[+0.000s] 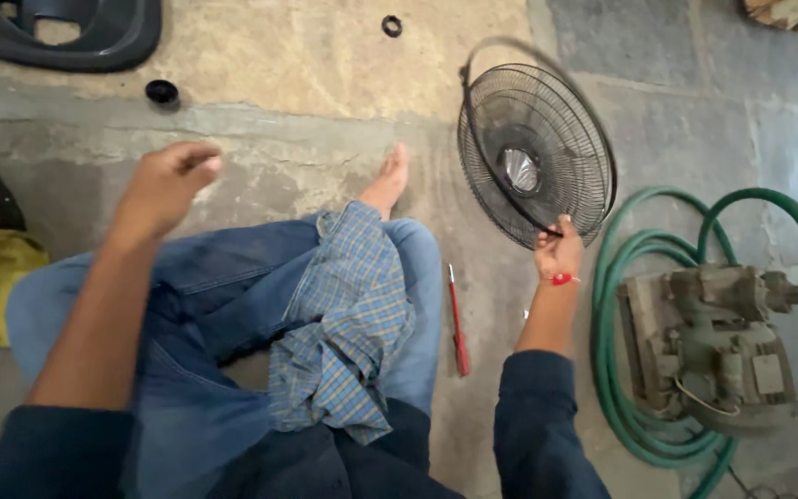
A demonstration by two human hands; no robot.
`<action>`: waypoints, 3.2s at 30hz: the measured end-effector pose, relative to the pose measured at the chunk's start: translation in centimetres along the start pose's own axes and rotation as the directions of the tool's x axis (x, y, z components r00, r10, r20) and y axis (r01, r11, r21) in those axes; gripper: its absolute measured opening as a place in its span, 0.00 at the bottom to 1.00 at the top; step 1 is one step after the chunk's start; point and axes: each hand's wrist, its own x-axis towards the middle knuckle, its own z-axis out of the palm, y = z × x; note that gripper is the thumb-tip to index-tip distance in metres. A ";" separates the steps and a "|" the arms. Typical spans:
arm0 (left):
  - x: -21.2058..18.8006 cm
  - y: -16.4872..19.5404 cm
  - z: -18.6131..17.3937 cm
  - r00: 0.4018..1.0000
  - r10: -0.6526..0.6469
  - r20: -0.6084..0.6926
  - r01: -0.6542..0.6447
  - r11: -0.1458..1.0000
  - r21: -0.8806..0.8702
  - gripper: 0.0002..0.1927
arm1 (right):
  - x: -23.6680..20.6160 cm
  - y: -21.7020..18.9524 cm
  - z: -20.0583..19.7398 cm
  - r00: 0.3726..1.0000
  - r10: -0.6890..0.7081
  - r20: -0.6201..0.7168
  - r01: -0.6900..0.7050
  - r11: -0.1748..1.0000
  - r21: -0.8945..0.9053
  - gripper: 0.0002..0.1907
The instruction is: The person uses a red tool to scrape a black circular frame, then wipes the frame with a blue checkered cloth. They proceed to wipe a small black cap and a larger black plastic fan cover with the same cloth.
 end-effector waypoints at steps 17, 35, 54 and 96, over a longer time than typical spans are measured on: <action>-0.6 -5.0 -0.2 0.990 0.131 -0.049 -0.095 0.884 0.458 0.23 | -11.4 11.5 2.6 0.705 -0.245 0.665 0.707 0.171 -0.686 0.16; -3.8 3.5 5.6 0.972 0.163 0.172 -0.113 0.957 -0.266 0.17 | -10.3 6.9 13.4 0.364 -0.270 0.891 0.706 0.704 -0.075 0.06; -4.4 23.6 2.2 0.755 0.656 -0.023 -0.642 0.746 0.176 0.10 | -10.3 4.3 12.7 0.656 -0.136 0.742 -0.067 0.969 0.237 0.17; 28.1 2.7 19.6 0.956 -0.047 0.289 0.160 0.910 -0.383 0.20 | -2.3 15.9 11.0 0.854 0.241 0.462 -0.335 0.932 0.134 0.36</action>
